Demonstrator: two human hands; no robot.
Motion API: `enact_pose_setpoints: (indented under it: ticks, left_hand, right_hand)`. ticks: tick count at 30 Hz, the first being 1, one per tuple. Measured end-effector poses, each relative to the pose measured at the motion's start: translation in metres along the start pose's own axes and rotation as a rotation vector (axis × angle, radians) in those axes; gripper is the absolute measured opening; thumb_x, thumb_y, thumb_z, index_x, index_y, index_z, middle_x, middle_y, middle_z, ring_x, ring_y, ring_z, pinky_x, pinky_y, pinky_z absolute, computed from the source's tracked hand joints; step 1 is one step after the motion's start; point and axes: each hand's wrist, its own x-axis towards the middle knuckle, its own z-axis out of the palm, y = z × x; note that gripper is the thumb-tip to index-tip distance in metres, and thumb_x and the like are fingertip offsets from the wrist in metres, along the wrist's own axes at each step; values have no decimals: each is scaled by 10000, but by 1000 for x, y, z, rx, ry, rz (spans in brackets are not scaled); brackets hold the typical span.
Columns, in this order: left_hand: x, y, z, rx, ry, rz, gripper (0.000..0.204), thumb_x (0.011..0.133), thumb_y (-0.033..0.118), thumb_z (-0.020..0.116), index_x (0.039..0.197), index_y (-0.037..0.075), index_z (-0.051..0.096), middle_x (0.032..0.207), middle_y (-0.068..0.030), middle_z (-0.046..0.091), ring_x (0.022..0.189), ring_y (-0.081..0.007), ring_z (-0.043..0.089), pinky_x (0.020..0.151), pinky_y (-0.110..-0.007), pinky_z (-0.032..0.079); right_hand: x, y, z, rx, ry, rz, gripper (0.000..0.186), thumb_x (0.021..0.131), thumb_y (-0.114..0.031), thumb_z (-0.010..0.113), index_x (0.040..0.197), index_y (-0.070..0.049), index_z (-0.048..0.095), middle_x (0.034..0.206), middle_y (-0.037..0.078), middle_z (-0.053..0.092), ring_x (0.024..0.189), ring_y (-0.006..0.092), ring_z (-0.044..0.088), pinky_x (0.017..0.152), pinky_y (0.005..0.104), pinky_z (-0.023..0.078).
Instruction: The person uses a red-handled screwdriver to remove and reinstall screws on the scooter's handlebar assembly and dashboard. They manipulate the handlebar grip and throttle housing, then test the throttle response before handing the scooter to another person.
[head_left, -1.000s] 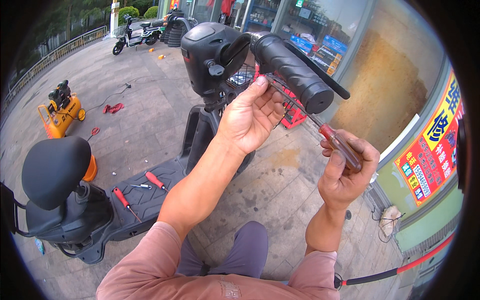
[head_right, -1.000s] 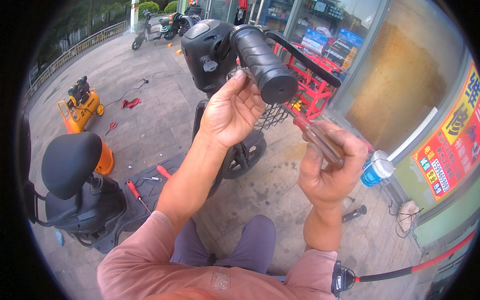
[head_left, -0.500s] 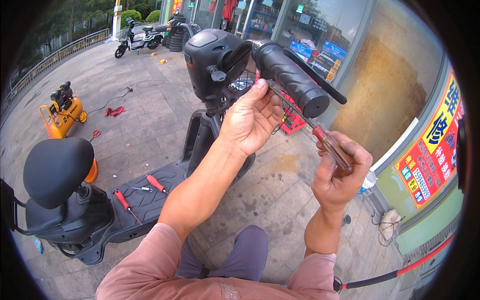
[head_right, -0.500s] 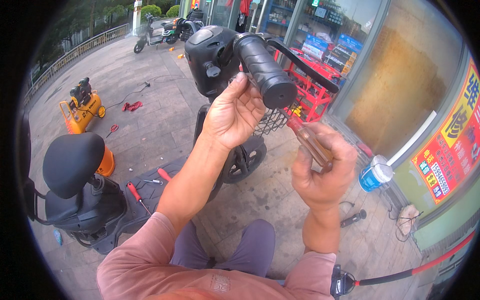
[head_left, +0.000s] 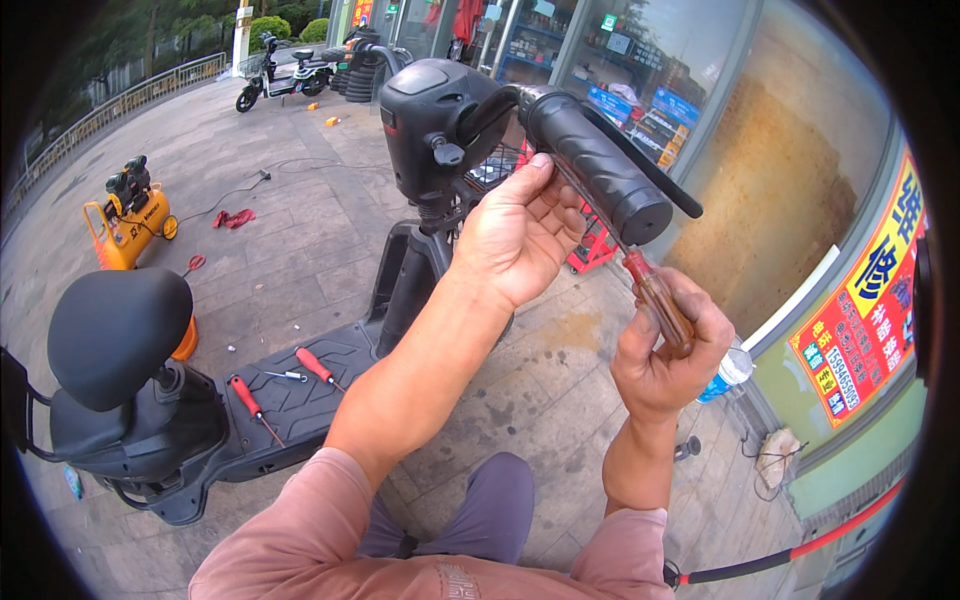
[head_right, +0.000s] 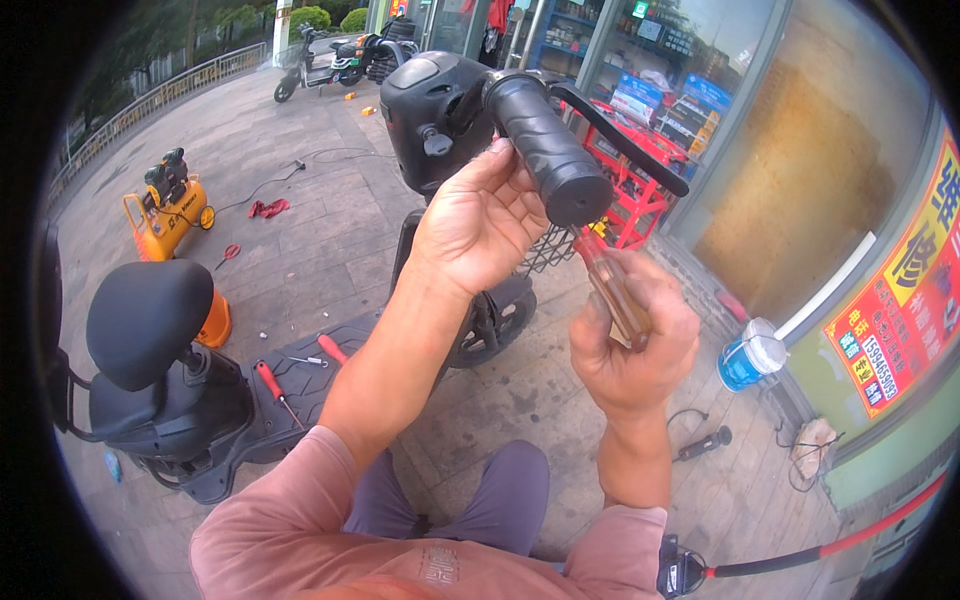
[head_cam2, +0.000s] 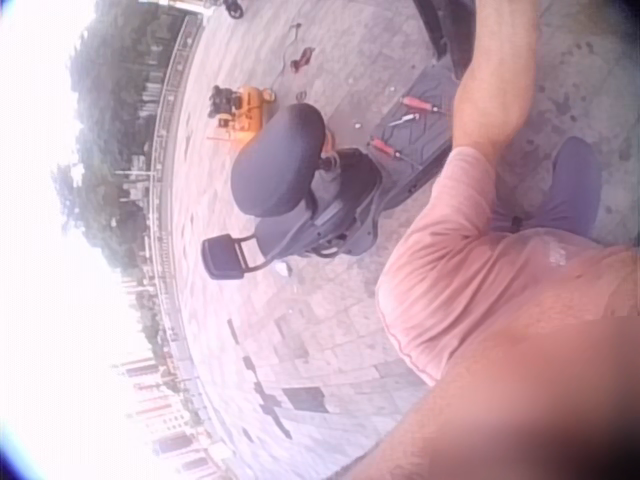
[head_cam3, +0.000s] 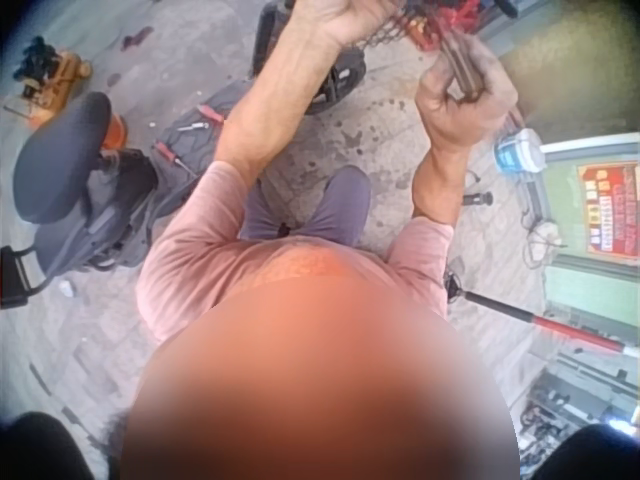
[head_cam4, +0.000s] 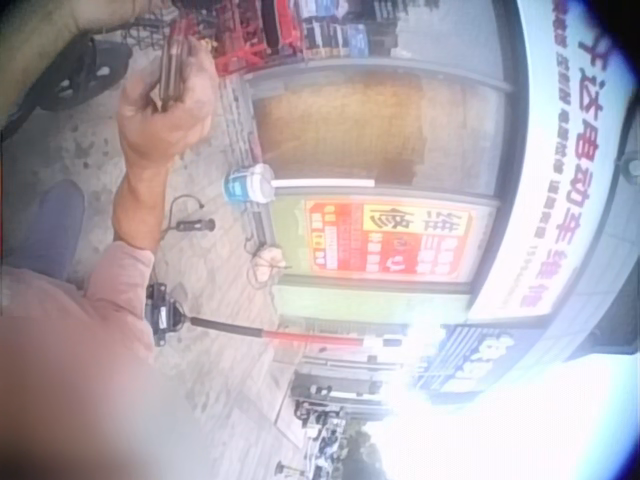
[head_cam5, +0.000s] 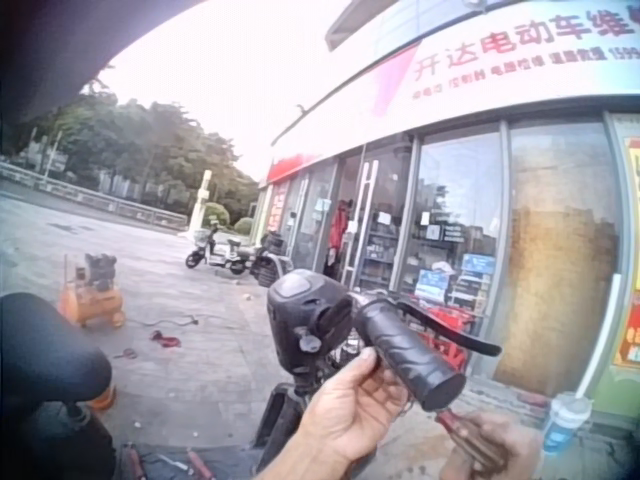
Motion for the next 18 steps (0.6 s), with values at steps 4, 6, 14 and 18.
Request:
enact_pose_setpoints:
  ticks: [4, 6, 14, 18]
  left_hand:
    - [1, -2, 3, -12, 22, -1, 181, 916, 235, 607, 1004, 77, 615, 887, -55, 656, 819, -174, 619, 720, -324, 513]
    - [0, -3, 4, -26, 20, -11, 182, 916, 243, 606, 1007, 86, 614, 911, -50, 652, 852, -177, 614, 757, -342, 506]
    - [0, -15, 17, -131, 170, 18, 188, 914, 245, 610, 1029, 96, 612, 1001, -54, 645, 967, -217, 605, 920, -413, 467]
    - [-1, -17, 22, -170, 195, 33, 220, 913, 248, 616, 1060, 83, 612, 1055, -67, 651, 1020, -211, 599, 961, -397, 445]
  right_hand:
    - [3, -2, 2, -21, -10, -25, 382, 845, -165, 680, 1075, -16, 414, 918, 222, 658, 755, 300, 676, 672, 332, 538]
    - [4, -6, 1, -21, -49, -28, 357, 858, -137, 655, 1077, -7, 406, 1003, 221, 621, 836, 257, 649, 731, 323, 531]
    - [12, -19, -2, -114, -119, -23, 319, 851, -102, 642, 1057, -3, 421, 1015, 204, 618, 885, 251, 642, 777, 318, 514]
    - [13, -18, -2, -129, -130, -50, 325, 850, -124, 654, 1049, -7, 426, 983, 201, 626, 869, 271, 647, 764, 327, 509]
